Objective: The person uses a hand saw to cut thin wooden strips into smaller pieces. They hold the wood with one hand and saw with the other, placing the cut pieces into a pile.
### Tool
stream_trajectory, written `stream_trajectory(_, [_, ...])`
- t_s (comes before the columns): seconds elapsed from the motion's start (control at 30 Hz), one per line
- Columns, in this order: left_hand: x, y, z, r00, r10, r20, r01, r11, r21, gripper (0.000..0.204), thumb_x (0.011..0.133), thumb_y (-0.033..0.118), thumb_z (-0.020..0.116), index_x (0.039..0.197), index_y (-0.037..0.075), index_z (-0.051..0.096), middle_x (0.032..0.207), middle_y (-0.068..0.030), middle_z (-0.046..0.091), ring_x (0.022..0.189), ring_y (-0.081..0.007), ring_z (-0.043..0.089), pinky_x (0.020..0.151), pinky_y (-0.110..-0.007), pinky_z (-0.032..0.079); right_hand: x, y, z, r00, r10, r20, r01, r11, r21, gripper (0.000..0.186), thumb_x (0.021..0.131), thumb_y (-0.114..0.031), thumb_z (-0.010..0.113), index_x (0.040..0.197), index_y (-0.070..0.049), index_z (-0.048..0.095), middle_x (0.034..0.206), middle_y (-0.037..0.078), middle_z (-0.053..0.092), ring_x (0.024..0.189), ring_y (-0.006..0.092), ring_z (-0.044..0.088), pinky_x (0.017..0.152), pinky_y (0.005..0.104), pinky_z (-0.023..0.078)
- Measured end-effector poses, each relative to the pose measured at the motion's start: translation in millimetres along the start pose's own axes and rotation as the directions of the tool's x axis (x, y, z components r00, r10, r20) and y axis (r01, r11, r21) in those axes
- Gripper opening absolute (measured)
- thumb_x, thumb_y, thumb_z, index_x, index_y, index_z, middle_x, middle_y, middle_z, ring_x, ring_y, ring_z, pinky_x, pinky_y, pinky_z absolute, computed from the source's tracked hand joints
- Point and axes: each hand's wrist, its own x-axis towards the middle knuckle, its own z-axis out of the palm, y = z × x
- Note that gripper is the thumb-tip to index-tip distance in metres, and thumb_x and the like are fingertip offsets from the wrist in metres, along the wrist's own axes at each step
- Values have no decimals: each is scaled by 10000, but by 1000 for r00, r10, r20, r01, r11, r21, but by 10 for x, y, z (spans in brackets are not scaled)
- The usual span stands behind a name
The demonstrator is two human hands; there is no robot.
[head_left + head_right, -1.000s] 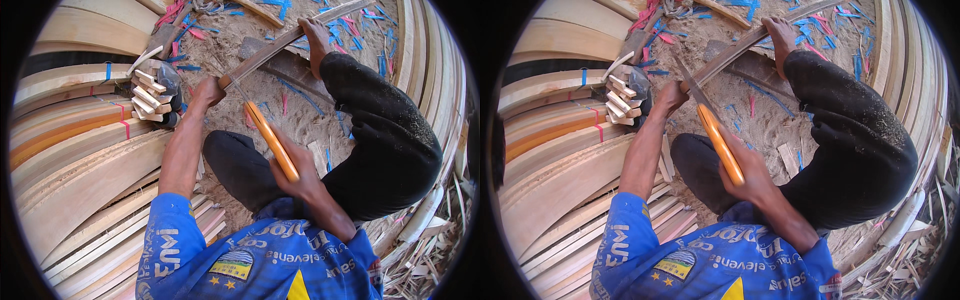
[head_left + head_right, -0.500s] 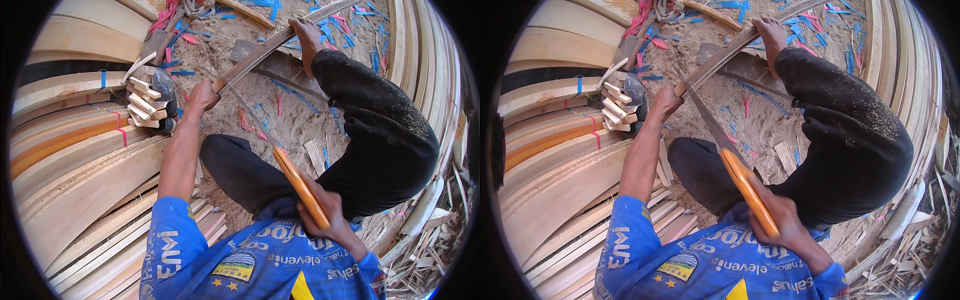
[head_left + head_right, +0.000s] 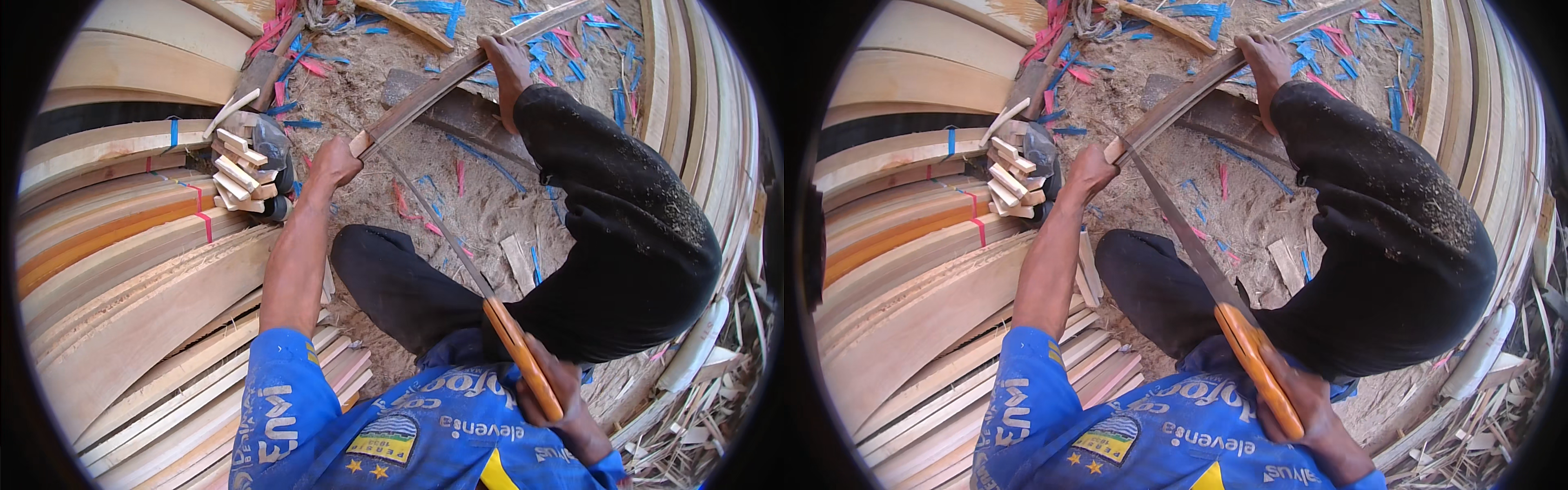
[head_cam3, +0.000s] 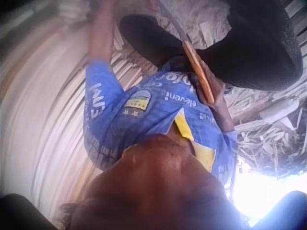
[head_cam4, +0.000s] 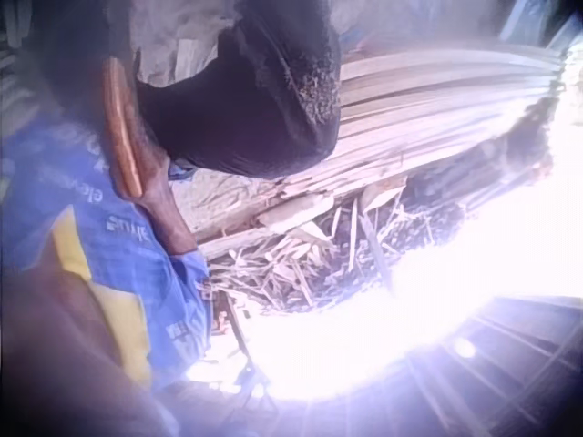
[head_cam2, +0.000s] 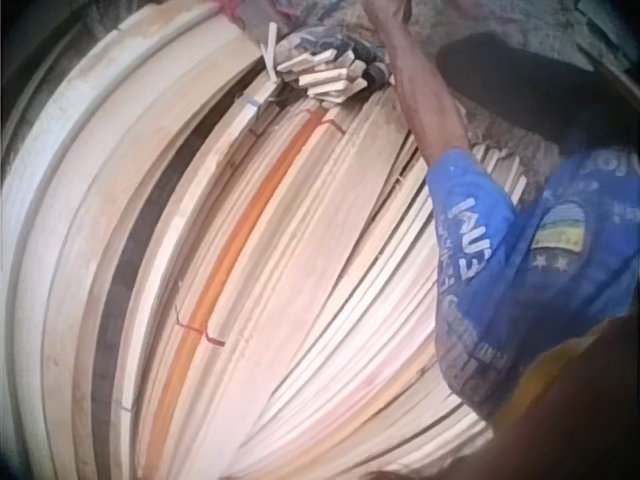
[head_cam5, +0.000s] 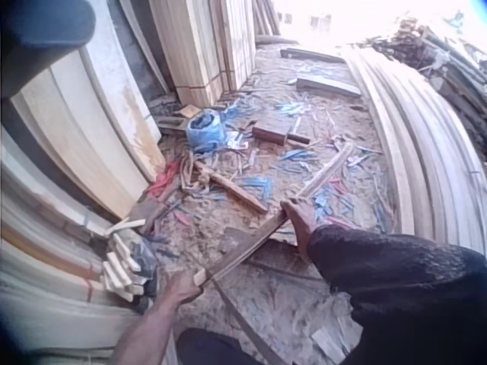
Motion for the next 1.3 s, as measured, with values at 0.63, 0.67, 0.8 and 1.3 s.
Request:
stream_trajectory(0.63, [144, -291, 138, 997, 61, -41, -63, 997, -41, 322, 676, 136, 673, 927, -65, 700, 927, -322, 668, 912, -442, 672, 819, -471, 525, 1827, 437, 789, 991, -52, -127, 58, 997, 50, 679, 787, -77, 626, 1437, -71, 429, 931, 239, 663, 761, 412, 657, 694, 443, 517])
stream_trajectory(0.67, [193, -357, 183, 996, 63, -58, -67, 995, -70, 326, 675, 140, 678, 928, -63, 701, 928, -318, 670, 912, -442, 672, 820, -471, 525, 2018, 394, 835, 993, -48, -107, 57, 995, 81, 707, 790, -96, 633, 1456, -94, 395, 944, 241, 665, 765, 476, 628, 692, 487, 515])
stream_trajectory(0.8, [12, -81, -61, 1000, -12, 11, 12, 999, -31, 322, 676, 141, 672, 920, -69, 699, 930, -323, 668, 900, -448, 672, 816, -480, 525, 508, 125, 197, 996, 86, 0, -86, 987, 137, 694, 774, 2, 611, 1443, -35, 433, 1079, 240, 679, 802, 328, 720, 745, 363, 572])
stream_trajectory(1.3, [33, -86, 17, 999, 32, -26, -32, 999, -2, 313, 673, 139, 675, 891, -85, 693, 897, -340, 659, 894, -457, 669, 812, -475, 526, 69, 104, 45, 999, -10, -41, 11, 999, 39, 735, 762, 3, 609, 1465, -66, 408, 1069, 251, 655, 820, 340, 709, 737, 363, 569])
